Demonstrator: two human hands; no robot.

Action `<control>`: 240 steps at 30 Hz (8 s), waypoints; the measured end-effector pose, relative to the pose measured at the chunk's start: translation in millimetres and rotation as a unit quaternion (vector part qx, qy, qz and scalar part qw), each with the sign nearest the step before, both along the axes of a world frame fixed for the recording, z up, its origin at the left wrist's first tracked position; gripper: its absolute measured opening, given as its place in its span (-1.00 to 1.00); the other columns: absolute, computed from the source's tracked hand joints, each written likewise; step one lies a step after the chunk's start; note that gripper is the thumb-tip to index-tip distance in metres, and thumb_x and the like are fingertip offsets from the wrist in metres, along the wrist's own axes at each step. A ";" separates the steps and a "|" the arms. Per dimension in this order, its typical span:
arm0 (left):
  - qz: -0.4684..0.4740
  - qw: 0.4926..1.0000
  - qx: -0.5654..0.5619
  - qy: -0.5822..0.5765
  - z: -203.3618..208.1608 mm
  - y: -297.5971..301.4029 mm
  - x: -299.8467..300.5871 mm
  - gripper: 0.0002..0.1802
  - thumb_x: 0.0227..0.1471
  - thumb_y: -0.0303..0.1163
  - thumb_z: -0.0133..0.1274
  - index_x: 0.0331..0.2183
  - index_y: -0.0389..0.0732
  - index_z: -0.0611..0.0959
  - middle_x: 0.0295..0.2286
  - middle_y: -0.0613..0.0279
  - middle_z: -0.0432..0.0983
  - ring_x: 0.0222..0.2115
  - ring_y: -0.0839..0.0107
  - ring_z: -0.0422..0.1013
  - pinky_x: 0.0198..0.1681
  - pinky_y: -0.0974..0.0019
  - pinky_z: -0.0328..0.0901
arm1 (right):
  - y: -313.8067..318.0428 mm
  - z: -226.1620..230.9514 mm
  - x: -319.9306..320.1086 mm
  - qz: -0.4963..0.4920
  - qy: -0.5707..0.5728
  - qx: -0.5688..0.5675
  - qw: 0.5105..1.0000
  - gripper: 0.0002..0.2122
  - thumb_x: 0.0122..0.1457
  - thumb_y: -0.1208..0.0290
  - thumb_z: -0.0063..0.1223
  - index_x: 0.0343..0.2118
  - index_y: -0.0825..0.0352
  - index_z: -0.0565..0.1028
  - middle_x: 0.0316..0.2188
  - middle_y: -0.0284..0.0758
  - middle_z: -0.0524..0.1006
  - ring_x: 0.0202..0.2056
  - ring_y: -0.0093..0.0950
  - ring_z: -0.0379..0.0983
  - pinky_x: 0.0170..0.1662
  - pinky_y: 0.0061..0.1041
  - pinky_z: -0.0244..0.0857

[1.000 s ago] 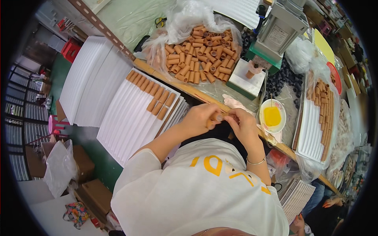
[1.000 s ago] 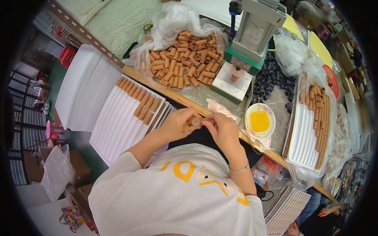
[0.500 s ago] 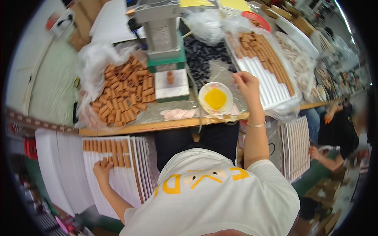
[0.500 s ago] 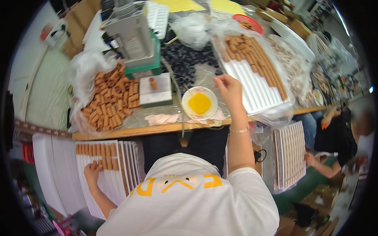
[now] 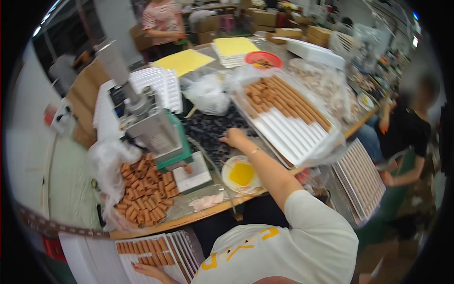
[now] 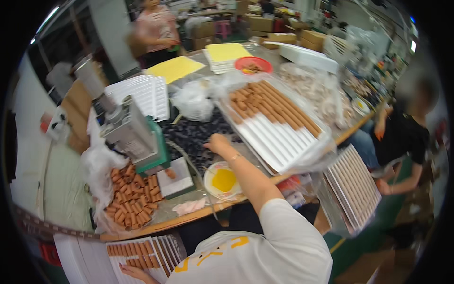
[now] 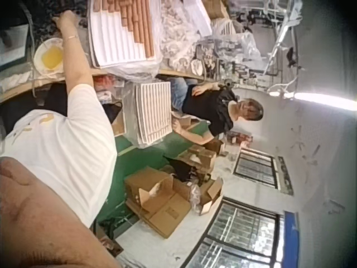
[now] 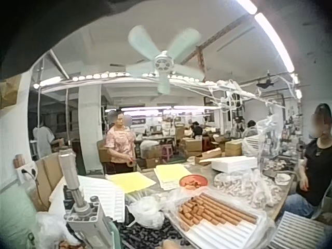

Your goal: Applying glue to small cylindrical wraps and organizing them into trays within a factory setting.

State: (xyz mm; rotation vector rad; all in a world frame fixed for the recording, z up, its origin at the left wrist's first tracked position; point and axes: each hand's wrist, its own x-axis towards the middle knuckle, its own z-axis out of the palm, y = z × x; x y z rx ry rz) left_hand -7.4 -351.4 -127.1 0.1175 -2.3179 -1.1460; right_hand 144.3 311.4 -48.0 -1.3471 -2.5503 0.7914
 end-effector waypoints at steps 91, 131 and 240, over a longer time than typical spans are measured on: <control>-0.639 0.625 0.279 -0.350 113.2 377.3 98.8 -0.60 0.03 -0.39 0.24 -0.09 -0.34 0.58 -0.33 0.31 0.57 -0.45 0.68 0.36 -0.41 0.60 0.20 | -69.3 105.5 222.1 -0.089 0.029 0.411 0.907 -0.93 -0.16 0.52 0.10 -0.69 0.22 0.51 -0.61 -0.36 0.49 -0.50 -0.40 0.46 -0.30 -0.35 0.10; -0.671 0.614 0.266 -0.319 126.8 382.7 98.5 -0.73 0.06 -0.53 0.15 -0.16 -0.33 0.53 -0.38 0.31 0.51 -0.47 0.67 0.37 -0.48 0.61 0.22 | -140.0 96.8 135.0 0.214 0.325 0.054 0.920 -0.76 -0.09 0.47 0.29 -0.30 0.28 0.56 -0.42 -0.29 0.55 -0.37 -0.21 0.50 -0.25 -0.35 0.38; -0.641 0.748 0.075 -0.156 143.9 346.0 95.0 -0.65 -0.15 -0.62 0.26 -0.22 -0.26 0.61 -0.31 0.30 0.55 -0.27 0.50 0.44 -0.16 0.45 0.30 | -141.8 55.9 149.8 0.158 0.217 0.218 0.938 -0.91 -0.06 0.44 0.22 -0.43 0.21 0.60 -0.13 -0.39 0.52 -0.08 -0.34 0.35 -0.08 -0.30 0.12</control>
